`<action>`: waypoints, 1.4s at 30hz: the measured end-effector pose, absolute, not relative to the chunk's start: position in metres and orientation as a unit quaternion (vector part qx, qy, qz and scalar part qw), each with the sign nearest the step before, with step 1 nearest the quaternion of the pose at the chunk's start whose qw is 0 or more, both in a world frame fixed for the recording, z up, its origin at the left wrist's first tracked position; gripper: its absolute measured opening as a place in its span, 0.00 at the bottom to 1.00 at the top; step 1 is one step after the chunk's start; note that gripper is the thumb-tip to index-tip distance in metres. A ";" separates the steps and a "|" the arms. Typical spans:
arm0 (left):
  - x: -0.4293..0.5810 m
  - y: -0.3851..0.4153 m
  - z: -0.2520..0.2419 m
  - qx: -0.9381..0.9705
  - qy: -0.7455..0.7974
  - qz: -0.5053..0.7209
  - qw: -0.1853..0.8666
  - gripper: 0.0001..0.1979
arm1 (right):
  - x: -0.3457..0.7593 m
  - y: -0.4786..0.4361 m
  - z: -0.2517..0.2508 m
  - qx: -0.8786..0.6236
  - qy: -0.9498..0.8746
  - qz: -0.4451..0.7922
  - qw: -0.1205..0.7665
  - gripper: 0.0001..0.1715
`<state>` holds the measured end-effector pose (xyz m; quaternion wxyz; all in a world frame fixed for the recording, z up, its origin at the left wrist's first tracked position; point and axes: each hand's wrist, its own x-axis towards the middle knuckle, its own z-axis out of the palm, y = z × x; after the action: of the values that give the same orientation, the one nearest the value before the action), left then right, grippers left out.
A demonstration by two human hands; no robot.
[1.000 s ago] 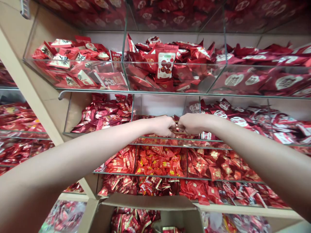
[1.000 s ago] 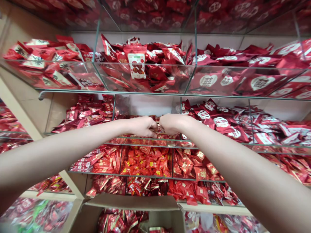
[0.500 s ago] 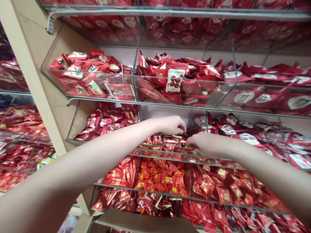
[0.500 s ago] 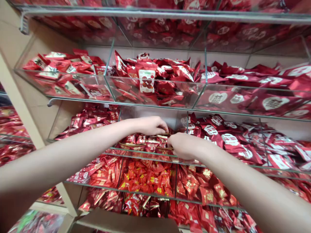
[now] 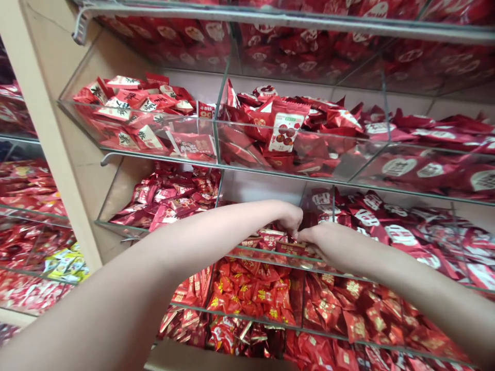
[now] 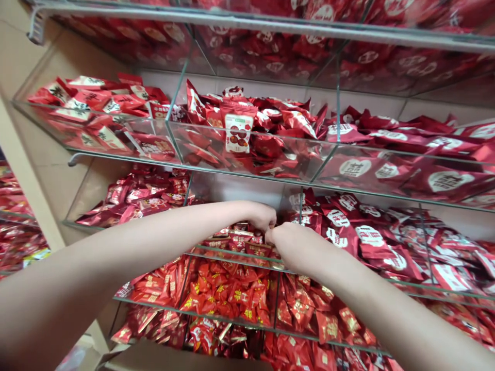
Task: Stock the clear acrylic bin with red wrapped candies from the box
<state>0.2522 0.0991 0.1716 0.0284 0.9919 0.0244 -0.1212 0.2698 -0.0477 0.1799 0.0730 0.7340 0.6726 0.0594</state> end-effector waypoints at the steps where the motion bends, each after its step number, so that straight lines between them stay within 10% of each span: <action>1: 0.253 0.099 0.170 0.993 0.029 -0.115 0.026 0.09 | 0.272 -0.047 0.180 0.732 0.674 0.063 0.074 0.20; 42: 0.238 0.114 0.166 0.995 -0.060 -0.083 0.000 0.05 | 0.263 -0.036 0.194 0.706 0.701 0.024 0.092 0.12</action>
<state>0.2381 0.1142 0.1665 -0.0003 0.9947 -0.0601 -0.0830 0.2626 -0.0356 0.1938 0.0922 0.7064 0.7014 0.0236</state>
